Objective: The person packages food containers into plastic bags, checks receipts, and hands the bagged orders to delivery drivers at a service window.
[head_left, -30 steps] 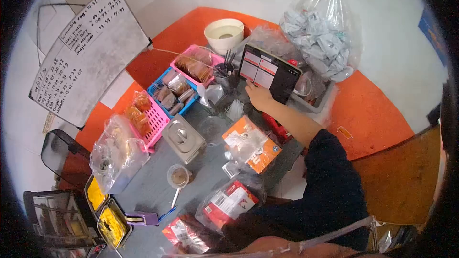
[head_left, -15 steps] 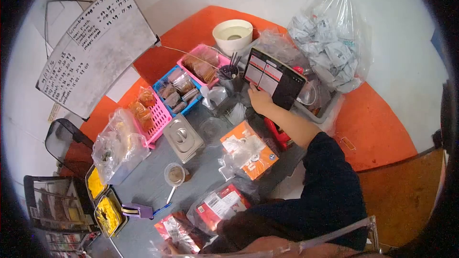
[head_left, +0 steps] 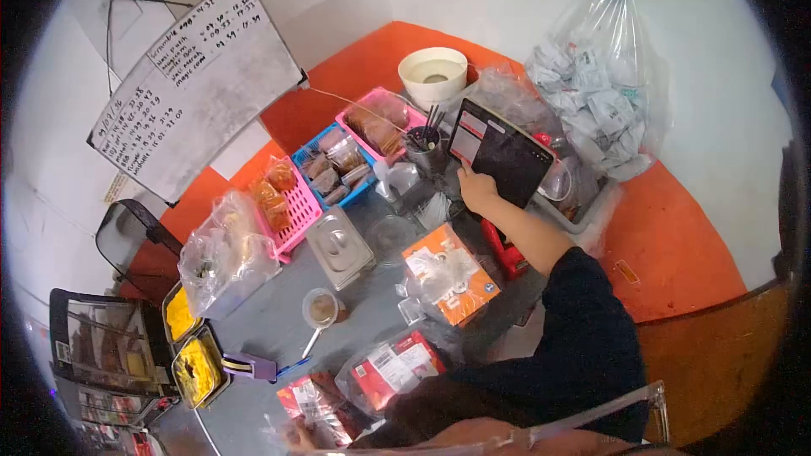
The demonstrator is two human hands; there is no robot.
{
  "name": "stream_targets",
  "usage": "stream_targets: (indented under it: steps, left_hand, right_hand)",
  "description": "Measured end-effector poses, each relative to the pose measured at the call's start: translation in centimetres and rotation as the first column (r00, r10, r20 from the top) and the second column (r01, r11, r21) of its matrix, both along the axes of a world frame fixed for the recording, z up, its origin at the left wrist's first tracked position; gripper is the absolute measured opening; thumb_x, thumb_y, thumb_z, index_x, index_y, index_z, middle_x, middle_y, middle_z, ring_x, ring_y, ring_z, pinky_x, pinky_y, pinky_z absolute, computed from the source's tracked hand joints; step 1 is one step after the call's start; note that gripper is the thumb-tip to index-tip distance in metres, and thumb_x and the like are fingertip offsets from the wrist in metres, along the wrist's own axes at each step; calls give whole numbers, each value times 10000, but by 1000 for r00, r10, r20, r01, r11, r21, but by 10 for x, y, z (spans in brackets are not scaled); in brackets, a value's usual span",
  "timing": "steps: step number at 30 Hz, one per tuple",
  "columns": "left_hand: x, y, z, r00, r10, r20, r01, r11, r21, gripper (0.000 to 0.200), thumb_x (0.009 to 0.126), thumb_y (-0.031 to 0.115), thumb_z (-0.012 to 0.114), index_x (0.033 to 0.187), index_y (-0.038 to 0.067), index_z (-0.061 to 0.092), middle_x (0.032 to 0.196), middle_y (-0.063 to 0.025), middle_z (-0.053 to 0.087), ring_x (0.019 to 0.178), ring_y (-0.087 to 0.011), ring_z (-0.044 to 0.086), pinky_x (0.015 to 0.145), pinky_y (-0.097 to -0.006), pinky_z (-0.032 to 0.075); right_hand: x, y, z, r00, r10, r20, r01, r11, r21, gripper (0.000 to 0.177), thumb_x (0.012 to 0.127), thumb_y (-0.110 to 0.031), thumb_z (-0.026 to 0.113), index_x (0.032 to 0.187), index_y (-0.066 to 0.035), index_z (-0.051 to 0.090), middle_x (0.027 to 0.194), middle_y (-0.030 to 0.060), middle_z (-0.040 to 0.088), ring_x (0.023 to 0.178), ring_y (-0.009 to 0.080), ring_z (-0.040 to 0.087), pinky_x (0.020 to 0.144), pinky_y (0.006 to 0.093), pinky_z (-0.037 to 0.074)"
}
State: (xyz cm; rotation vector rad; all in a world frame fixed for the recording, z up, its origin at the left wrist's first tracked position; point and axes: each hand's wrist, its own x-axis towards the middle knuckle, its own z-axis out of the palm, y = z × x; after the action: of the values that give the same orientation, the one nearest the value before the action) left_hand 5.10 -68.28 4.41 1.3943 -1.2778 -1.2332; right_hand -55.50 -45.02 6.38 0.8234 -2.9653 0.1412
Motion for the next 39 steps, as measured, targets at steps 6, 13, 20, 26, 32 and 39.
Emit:
stream_targets:
  steps: [6, 13, 20, 26, 32, 39]
  left_hand:
    - [9, 4, -9, 1000, 6, -27, -6, 1000, 6, 231, 746, 193, 628, 895, 45, 532, 743, -42, 552, 590, -115, 493, 480, -217, 384]
    - [-15, 27, 23, 990, -47, -134, 31, 992, -121, 140, 771, 148, 584, 858, 39, 569, 769, -43, 580, 602, -101, 512, 485, -212, 416]
    - [-7, 37, 46, 974, 71, -216, -47, 992, 115, 148, 731, 101, 623, 844, 22, 567, 812, -55, 577, 666, -121, 523, 575, -248, 436]
    - [12, 35, 45, 837, 177, -518, -116, 982, 148, 157, 717, 47, 621, 851, 39, 539, 815, -74, 580, 752, -163, 561, 620, -268, 436]
    - [49, 18, 57, 829, 133, -543, -141, 990, 27, 129, 705, 45, 620, 804, 41, 537, 811, -72, 588, 737, -144, 552, 598, -261, 432]
    - [90, -22, 39, 829, 102, -549, -72, 995, 76, 131, 685, 12, 624, 770, 34, 527, 769, -71, 573, 710, -175, 547, 621, -280, 440]
  right_hand:
    - [0, 1, 5, 1000, -1, 30, 1, 1000, 6, 283, 802, -117, 352, 1059, -25, 427, 1331, 158, 271, 775, 298, 604, 631, 403, 484]
    - [2, 5, 10, 999, 38, -13, -38, 999, 27, 264, 793, -110, 362, 1038, -23, 407, 1313, 154, 304, 744, 326, 599, 628, 426, 478]
    - [96, -28, 114, 912, 339, -231, -409, 703, -582, 139, 795, -67, 448, 928, -39, 479, 862, 163, 525, 690, 345, 545, 616, 412, 447]
    - [285, -140, 163, 212, 945, 248, -520, 323, -791, 225, 800, -184, 537, 957, -23, 539, 892, 122, 544, 788, 226, 556, 697, 320, 444]
    - [396, -320, 39, 106, 965, 239, -676, 246, -695, 382, 789, -302, 553, 1057, -33, 509, 1005, 143, 503, 943, 261, 501, 861, 335, 380]
    - [436, -385, -15, -190, 458, 868, 18, 886, -464, 254, 760, -234, 591, 906, -27, 576, 1192, 144, 418, 973, 251, 494, 819, 403, 425]
